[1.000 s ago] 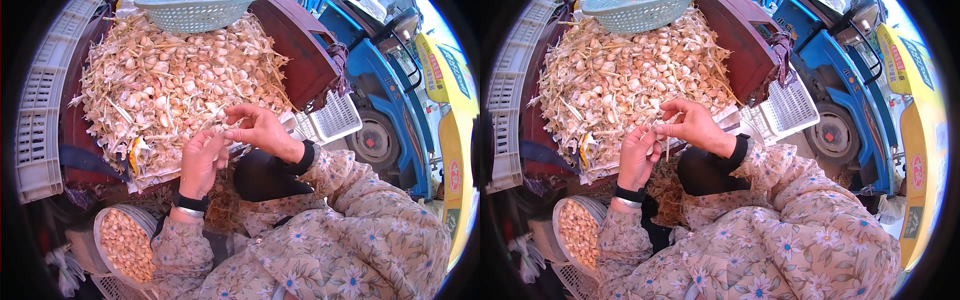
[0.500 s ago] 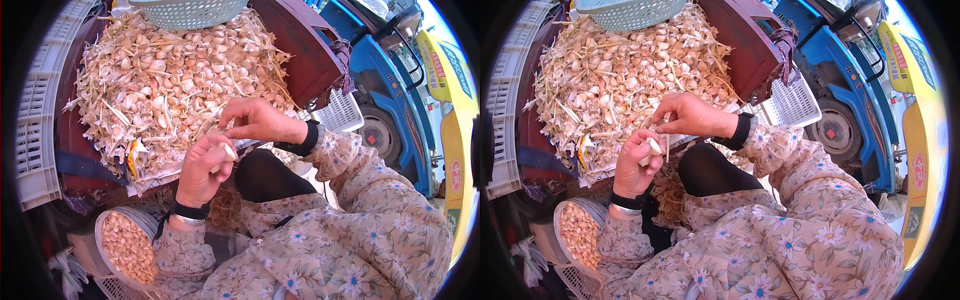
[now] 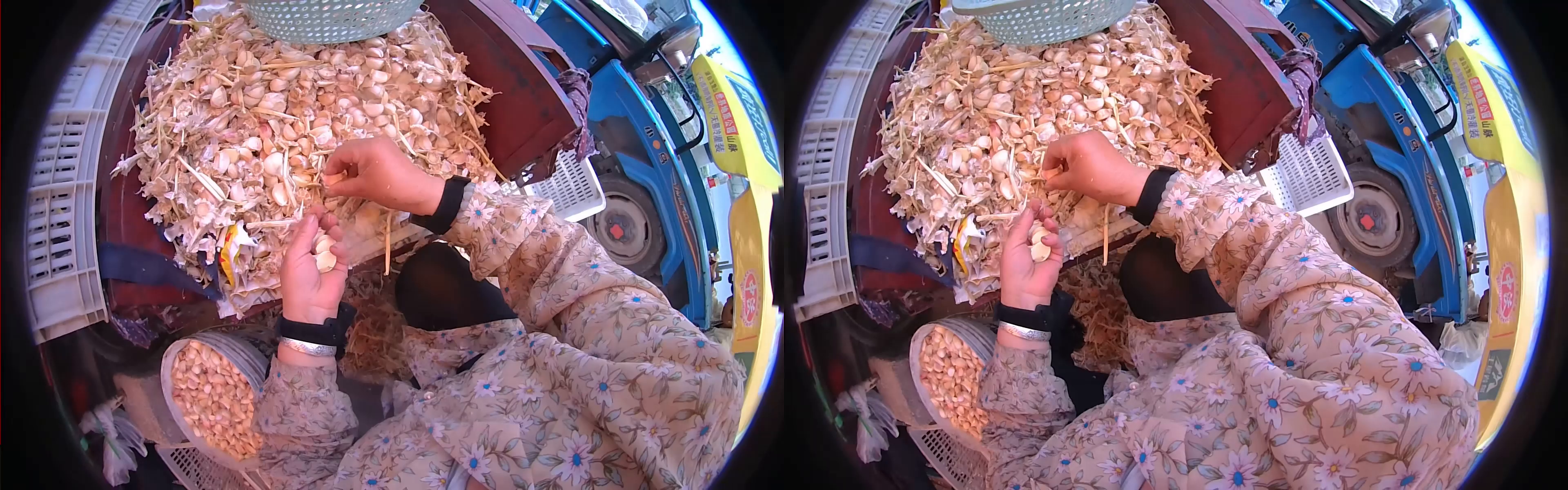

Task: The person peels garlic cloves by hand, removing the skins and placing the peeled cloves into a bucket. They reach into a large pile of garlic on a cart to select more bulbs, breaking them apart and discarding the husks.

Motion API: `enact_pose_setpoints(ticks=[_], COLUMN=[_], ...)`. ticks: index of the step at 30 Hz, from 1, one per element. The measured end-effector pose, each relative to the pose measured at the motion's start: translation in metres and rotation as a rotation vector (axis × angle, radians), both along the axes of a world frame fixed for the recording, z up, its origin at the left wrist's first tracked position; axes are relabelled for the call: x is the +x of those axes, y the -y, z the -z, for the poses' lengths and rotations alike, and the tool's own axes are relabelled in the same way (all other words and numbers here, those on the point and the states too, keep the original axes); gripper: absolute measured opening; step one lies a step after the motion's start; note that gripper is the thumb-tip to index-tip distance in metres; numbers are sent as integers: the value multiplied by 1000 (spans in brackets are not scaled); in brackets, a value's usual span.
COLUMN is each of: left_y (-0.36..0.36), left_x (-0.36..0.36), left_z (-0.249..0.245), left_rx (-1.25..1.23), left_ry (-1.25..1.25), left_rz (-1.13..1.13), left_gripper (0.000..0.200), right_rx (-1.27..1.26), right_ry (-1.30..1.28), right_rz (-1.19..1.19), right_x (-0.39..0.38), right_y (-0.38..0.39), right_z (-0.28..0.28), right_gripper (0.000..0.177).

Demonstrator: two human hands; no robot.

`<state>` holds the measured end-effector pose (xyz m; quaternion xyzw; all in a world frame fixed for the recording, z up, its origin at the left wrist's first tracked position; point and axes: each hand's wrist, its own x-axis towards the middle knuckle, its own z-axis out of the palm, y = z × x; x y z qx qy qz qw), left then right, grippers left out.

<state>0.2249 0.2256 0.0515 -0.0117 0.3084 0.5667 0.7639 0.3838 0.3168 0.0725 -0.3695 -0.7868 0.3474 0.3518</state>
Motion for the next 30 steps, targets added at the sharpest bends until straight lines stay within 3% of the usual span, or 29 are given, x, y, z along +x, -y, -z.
enact_pose_setpoints(ticks=[4, 7, 12, 16, 18, 21, 24, 30], left_y=[5, 10, 11, 11, 11, 11, 11, 14], left_x=[13, 19, 21, 24, 24, 26, 27, 27], left_z=[-11, -18, -18, -19, -21, -20, -15, -17], left_rx=[78, 164, 173, 147, 194, 266, 281, 351], left_ry=[-102, -37, -16, -62, -217, -390, -439, -643], left_rz=[167, 273, 334, 337, 313, 229, 179, 33], left_gripper=[25, 20, 15, 14, 16, 16, 14, 11], right_rx=[-333, -266, -563, -482, -478, -511, -298, -153], right_ry=[-94, -104, -121, 35, 101, 56, 11, 11], right_rz=[-119, -235, -279, -272, -264, -219, -131, -1], right_x=[20, 33, 52, 53, 52, 45, 35, 17], right_y=[32, 49, 59, 57, 55, 52, 57, 68], right_z=[-35, -41, -49, -58, -60, -55, -43, -38], right_gripper=[17, 14, 18, 19, 21, 22, 22, 14])
